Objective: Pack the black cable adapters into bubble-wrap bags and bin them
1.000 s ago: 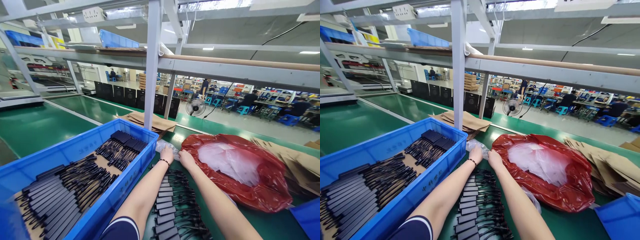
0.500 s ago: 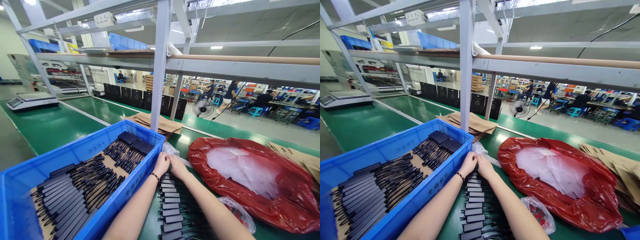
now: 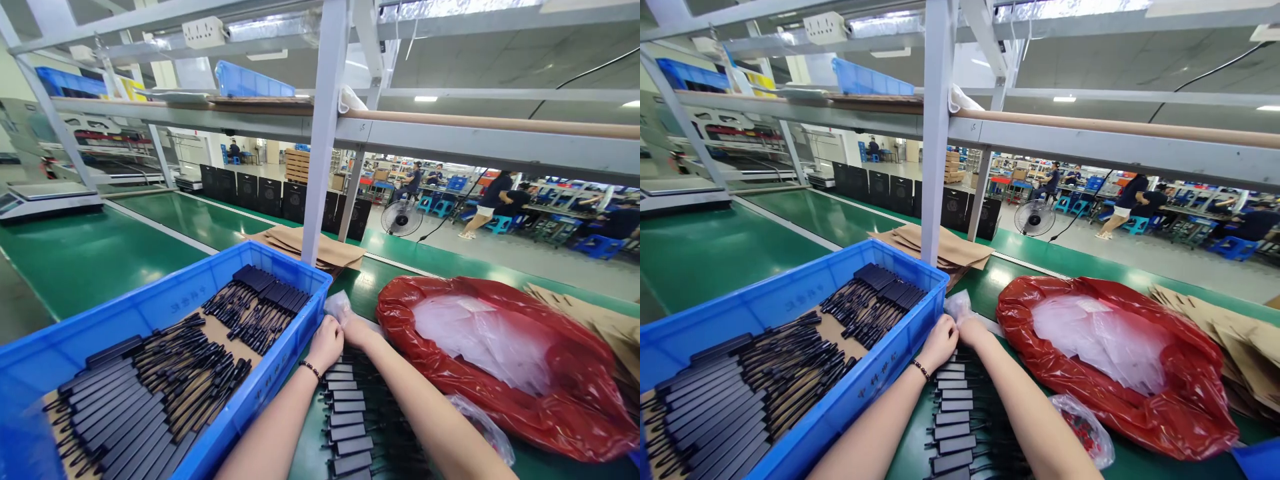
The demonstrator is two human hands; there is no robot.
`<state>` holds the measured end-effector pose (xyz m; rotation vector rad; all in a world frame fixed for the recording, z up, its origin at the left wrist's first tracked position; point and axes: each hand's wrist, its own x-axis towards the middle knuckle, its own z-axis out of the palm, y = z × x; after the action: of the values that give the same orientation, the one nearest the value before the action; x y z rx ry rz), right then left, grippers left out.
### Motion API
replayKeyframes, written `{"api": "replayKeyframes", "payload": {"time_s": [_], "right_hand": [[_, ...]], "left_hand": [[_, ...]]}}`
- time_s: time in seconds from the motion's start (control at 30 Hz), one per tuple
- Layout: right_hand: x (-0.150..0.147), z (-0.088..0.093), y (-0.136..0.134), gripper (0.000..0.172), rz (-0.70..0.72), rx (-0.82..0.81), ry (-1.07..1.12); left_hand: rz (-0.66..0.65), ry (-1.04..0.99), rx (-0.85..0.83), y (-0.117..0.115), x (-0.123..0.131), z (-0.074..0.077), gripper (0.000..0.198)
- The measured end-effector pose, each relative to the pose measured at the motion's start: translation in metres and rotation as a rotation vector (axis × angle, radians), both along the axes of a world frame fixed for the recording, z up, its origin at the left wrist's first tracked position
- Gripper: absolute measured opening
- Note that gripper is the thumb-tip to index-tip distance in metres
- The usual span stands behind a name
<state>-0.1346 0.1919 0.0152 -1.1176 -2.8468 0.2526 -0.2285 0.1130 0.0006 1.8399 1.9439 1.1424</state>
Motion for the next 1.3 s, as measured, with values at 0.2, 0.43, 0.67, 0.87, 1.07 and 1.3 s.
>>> {"api": "replayKeyframes", "payload": {"time_s": [0.2, 0.43, 0.67, 0.87, 1.07, 1.3], "right_hand": [[0.040, 0.007, -0.017, 0.054, 0.013, -0.067, 0.182], [0.037, 0.005, 0.013, 0.052, -0.245, -0.042, 0.334], [0.041, 0.021, 0.015, 0.050, -0.250, -0.060, 0.250], [0.123, 0.035, -0.058, 0.042, -0.211, -0.098, 0.254], [0.224, 0.028, -0.142, 0.033, -0.281, 0.023, 0.446], [0.229, -0.021, -0.223, 0.042, 0.031, 0.271, 0.398]], "left_hand": [[0.012, 0.057, 0.012, -0.002, 0.005, -0.001, 0.013], [0.054, 0.093, 0.113, -0.012, 0.005, 0.012, 0.022], [0.065, 0.169, 0.155, -0.013, 0.001, 0.013, 0.021], [0.051, 0.243, 0.165, -0.013, 0.008, 0.009, 0.022], [0.028, 0.292, 0.207, -0.018, 0.013, 0.031, 0.023], [-0.073, 0.509, 0.084, -0.095, 0.047, 0.049, 0.040]]}}
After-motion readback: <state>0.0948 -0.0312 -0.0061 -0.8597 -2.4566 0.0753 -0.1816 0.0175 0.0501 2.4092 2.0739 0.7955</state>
